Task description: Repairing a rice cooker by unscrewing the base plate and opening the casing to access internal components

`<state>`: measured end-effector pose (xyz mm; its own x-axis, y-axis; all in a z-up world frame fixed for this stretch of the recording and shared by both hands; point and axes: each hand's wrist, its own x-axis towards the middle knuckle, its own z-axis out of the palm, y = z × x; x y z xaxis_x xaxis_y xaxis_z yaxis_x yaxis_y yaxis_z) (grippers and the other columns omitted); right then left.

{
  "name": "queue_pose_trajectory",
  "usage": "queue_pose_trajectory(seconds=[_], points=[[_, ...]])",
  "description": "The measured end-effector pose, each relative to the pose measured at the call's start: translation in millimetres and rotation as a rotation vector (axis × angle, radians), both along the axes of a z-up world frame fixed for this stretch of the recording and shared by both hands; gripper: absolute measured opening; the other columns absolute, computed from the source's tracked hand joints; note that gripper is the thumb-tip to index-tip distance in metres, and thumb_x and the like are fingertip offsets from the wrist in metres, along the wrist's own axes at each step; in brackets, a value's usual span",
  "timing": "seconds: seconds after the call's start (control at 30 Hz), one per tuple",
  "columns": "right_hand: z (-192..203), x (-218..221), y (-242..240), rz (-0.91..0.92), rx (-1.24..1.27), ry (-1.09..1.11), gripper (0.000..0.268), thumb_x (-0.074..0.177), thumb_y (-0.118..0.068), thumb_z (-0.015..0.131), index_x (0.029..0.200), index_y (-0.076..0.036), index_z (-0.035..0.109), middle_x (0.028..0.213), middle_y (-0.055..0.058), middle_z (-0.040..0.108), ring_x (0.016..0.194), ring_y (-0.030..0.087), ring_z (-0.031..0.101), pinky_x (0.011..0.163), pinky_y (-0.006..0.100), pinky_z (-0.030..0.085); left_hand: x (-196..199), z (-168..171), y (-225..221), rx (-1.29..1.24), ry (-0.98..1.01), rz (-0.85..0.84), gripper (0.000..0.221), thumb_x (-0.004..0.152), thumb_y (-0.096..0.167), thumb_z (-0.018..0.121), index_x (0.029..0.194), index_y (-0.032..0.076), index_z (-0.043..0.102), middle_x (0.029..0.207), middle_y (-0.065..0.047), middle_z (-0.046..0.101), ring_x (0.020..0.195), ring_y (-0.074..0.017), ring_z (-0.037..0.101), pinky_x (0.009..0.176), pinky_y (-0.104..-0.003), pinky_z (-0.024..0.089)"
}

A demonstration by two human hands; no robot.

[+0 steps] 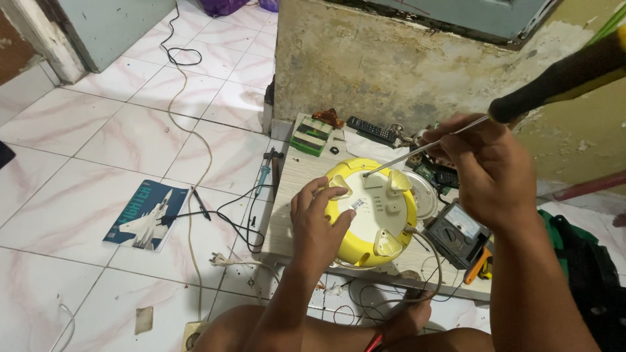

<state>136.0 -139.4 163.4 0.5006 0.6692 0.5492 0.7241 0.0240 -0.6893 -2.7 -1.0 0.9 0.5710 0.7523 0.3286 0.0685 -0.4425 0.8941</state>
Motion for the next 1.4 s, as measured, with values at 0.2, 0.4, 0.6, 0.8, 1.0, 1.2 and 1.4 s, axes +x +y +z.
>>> queue_pose_trajectory(seconds=[0.2, 0.4, 0.6, 0.8, 1.0, 1.2, 1.4], points=[[-1, 5, -3, 0.03, -0.019, -0.012, 0.012, 0.109, -0.001, 0.049, 0.118, -0.001, 0.057, 0.113, 0.017, 0.073, 0.107, 0.027, 0.076, 0.095, 0.036, 0.064, 1, -1, 0, 0.004, 0.005, -0.004, 0.035, 0.08, 0.022, 0.082, 0.114, 0.023, 0.074, 0.143, -0.004, 0.056, 0.131, -0.0296, 0.046, 0.106, -0.052, 0.039], [4, 1, -1, 0.081, -0.08, -0.131, 0.016, 0.108, 0.001, 0.049, 0.117, 0.0, 0.062, 0.114, 0.017, 0.072, 0.109, 0.026, 0.074, 0.099, 0.038, 0.063, 0, 0, 1, 0.015, 0.013, -0.002, 0.034, 0.08, 0.022, 0.081, 0.114, 0.022, 0.074, 0.142, -0.004, 0.056, 0.131, -0.0297, 0.046, 0.105, -0.052, 0.039], [-3, 12, 15, -0.121, 0.006, -0.059, 0.007, 0.102, -0.005, 0.071, 0.104, -0.003, 0.065, 0.09, 0.009, 0.071, 0.083, 0.016, 0.068, 0.075, 0.029, 0.055, 3, -5, 0, 0.033, -0.001, 0.015, 0.032, 0.079, 0.022, 0.082, 0.111, 0.022, 0.075, 0.141, -0.003, 0.057, 0.129, -0.0292, 0.047, 0.105, -0.05, 0.038], [-1, 17, 23, -0.133, 0.025, -0.058, 0.014, 0.101, -0.006, 0.077, 0.095, -0.004, 0.064, 0.073, 0.007, 0.065, 0.06, 0.014, 0.059, 0.055, 0.028, 0.05, 1, -3, 0, 0.009, 0.0, 0.001, 0.032, 0.08, 0.022, 0.081, 0.111, 0.022, 0.075, 0.142, -0.003, 0.056, 0.13, -0.0293, 0.046, 0.106, -0.05, 0.038], [6, 14, 24, 0.096, 0.085, 0.024, 0.006, 0.102, 0.002, 0.066, 0.106, 0.004, 0.062, 0.095, 0.018, 0.071, 0.076, 0.023, 0.071, 0.071, 0.033, 0.064, -2, 4, 0, -0.016, 0.025, -0.014, 0.031, 0.081, 0.022, 0.08, 0.112, 0.023, 0.075, 0.143, -0.002, 0.056, 0.132, -0.0287, 0.045, 0.104, -0.05, 0.039], [0, 21, 29, 0.2, 0.073, 0.055, 0.01, 0.104, 0.004, 0.058, 0.113, 0.007, 0.059, 0.11, 0.022, 0.071, 0.085, 0.026, 0.072, 0.079, 0.033, 0.066, -2, 5, -1, -0.02, 0.025, -0.028, 0.031, 0.082, 0.021, 0.08, 0.112, 0.022, 0.075, 0.144, -0.003, 0.055, 0.134, -0.0292, 0.044, 0.104, -0.052, 0.04], [-6, 19, 40, 0.167, 0.243, 0.075, 0.008, 0.099, 0.011, 0.069, 0.102, 0.009, 0.062, 0.077, 0.022, 0.065, 0.064, 0.024, 0.066, 0.059, 0.035, 0.059, 9, -24, 2, 0.118, -0.122, 0.01, 0.037, 0.079, 0.022, 0.084, 0.115, 0.023, 0.073, 0.139, -0.01, 0.054, 0.128, -0.0374, 0.05, 0.11, -0.054, 0.036]])
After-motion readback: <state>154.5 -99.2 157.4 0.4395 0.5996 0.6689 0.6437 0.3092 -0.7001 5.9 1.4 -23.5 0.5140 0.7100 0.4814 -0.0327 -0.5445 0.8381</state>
